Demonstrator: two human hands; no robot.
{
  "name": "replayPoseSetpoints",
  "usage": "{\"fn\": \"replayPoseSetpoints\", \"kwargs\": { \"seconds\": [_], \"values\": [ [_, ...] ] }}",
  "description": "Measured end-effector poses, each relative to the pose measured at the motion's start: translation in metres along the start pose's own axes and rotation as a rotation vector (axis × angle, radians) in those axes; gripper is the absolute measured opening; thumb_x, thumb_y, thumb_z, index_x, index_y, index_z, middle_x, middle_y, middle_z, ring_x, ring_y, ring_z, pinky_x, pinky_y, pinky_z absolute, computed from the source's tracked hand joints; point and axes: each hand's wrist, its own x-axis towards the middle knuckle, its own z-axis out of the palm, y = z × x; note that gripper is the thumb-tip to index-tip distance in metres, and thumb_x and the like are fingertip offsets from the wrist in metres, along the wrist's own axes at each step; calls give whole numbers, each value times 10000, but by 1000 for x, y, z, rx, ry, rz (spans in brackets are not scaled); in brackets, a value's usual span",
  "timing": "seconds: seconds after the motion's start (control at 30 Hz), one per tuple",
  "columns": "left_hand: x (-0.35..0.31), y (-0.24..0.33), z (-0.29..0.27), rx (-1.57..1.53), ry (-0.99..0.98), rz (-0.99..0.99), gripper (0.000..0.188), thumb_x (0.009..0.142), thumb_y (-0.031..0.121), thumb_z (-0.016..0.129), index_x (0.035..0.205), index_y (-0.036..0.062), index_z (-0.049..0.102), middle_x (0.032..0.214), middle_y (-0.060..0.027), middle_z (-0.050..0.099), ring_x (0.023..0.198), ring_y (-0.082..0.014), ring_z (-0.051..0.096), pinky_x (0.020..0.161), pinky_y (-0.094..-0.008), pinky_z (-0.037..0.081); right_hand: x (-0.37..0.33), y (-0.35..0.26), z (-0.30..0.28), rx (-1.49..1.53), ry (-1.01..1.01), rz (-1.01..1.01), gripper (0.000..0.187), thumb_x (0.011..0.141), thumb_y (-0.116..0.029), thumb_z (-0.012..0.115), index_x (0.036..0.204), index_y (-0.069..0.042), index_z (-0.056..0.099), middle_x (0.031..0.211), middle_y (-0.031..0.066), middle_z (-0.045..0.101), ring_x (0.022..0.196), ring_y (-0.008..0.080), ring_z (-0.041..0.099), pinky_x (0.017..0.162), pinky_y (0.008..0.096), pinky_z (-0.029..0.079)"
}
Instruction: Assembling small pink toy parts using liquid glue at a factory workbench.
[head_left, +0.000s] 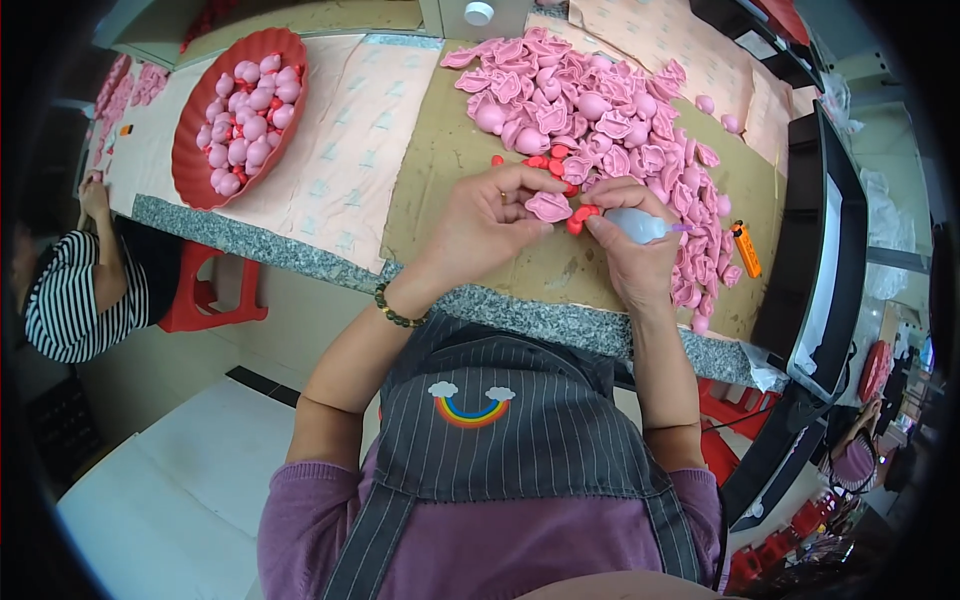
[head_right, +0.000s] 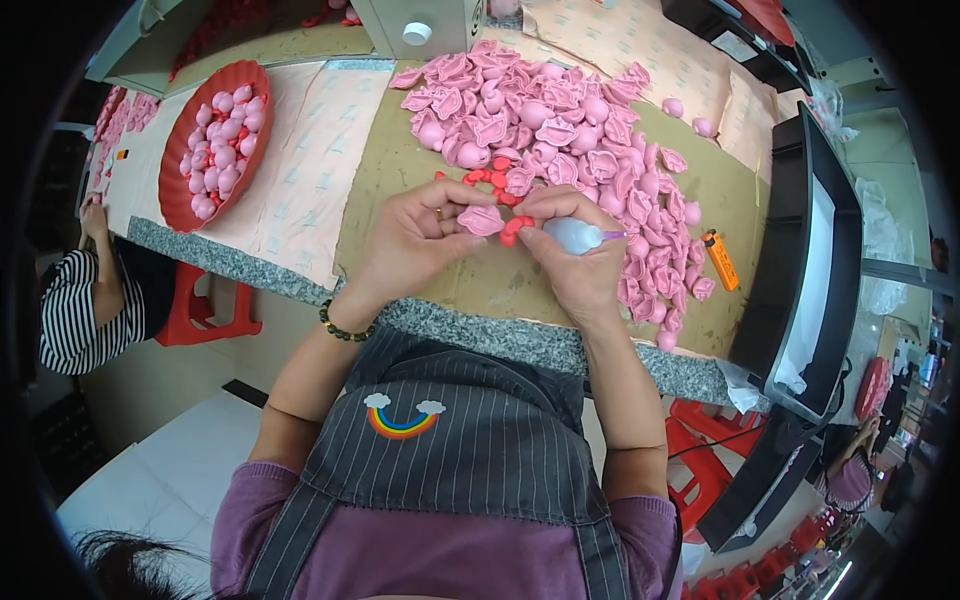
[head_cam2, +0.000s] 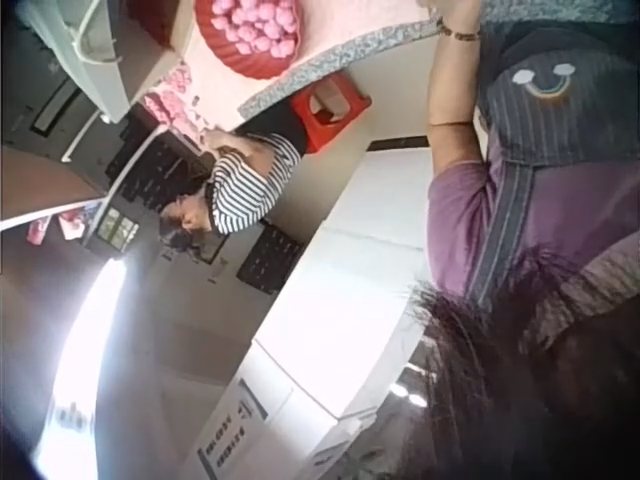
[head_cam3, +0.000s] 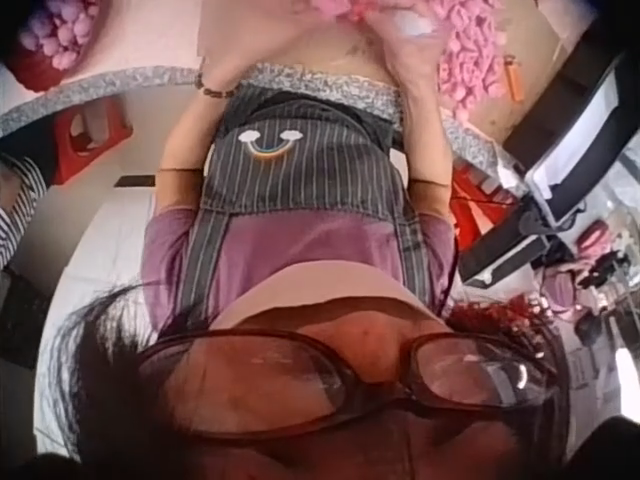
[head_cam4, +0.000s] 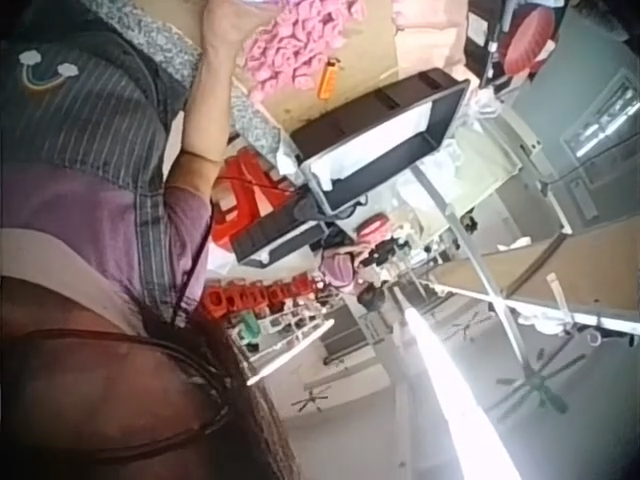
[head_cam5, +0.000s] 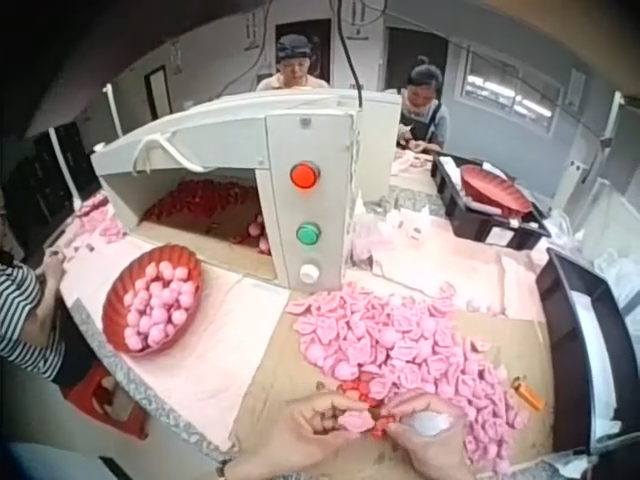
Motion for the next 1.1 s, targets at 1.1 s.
{"fn": "replayPoseSetpoints", "kwargs": {
  "seconds": [1.1],
  "values": [
    [4, -10, 4, 29, 9, 20, 168, 823, 0, 583, 991, -13, 585, 824, -45, 625, 693, -53, 561, 608, -176, 464, -7, -13, 18, -337, 39, -71, 225, 672, 106, 655, 876, 22, 612, 895, 97, 576, 822, 141, 560, 708, 244, 462]
  ]
}}
